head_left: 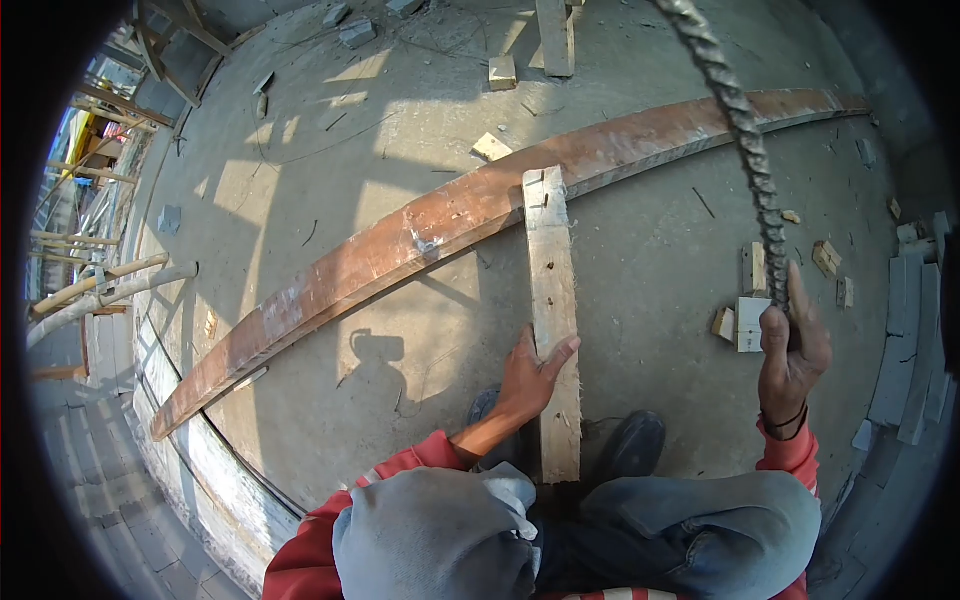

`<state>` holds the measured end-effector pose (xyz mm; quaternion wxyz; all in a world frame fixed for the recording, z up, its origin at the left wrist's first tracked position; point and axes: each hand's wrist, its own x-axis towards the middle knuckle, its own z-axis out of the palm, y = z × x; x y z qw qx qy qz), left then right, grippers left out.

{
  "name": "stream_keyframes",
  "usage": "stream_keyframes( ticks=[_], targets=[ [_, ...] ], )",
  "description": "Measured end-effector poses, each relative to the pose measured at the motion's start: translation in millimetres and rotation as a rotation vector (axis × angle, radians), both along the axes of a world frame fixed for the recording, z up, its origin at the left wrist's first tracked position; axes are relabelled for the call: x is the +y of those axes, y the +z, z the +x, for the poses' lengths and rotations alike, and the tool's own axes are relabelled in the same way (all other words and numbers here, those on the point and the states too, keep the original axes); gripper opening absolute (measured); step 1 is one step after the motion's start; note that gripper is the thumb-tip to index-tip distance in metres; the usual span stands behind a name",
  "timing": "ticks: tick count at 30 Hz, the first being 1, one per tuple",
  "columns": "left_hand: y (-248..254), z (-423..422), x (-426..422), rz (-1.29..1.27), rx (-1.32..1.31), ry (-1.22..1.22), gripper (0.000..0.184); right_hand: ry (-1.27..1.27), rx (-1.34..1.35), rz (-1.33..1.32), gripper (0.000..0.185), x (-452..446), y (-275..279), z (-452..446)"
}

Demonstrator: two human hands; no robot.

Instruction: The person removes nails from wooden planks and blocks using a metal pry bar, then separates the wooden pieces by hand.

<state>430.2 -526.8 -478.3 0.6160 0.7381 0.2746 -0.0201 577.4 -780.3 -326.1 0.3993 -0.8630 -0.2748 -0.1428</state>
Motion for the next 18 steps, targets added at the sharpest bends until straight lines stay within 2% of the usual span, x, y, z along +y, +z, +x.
stream_keyframes(
  ticks=[2,3,6,8,9,11,14,15,16,18],
  targets=[
    [-4,0,-1,0.000,-0.019,0.013,0.064,0.233,0.139,-0.369,0.041,9,-29,1],
    [-4,-1,0,-0.014,-0.017,0.017,0.064,0.234,0.137,-0.371,0.041,9,-36,-3],
    [-9,-1,-1,-0.041,-0.012,0.031,0.065,0.187,0.214,-0.248,0.042,6,-45,-12],
    [-8,-2,0,-0.054,0.001,0.014,0.065,0.032,0.308,-0.045,0.041,5,-18,-15],
    [-8,-3,0,-0.067,-0.010,0.029,0.066,0.027,0.307,-0.041,0.041,2,-8,-15],
    [-11,-1,0,-0.080,-0.030,0.043,0.066,-0.023,0.318,0.416,0.044,-9,2,-13],
    [-13,-1,-1,-0.089,-0.038,0.035,0.066,0.001,0.253,0.374,0.050,-17,-11,-12],
    [-11,-1,-1,-0.109,-0.013,0.041,0.066,0.028,0.043,-0.009,0.049,-7,-13,-6],
    [-11,-1,-1,-0.126,0.010,0.047,0.066,0.028,0.038,-0.011,0.049,1,-22,-6],
    [-13,-3,-3,-0.073,0.004,0.038,0.065,0.194,0.394,-0.528,0.043,13,-40,-6]
  ],
)
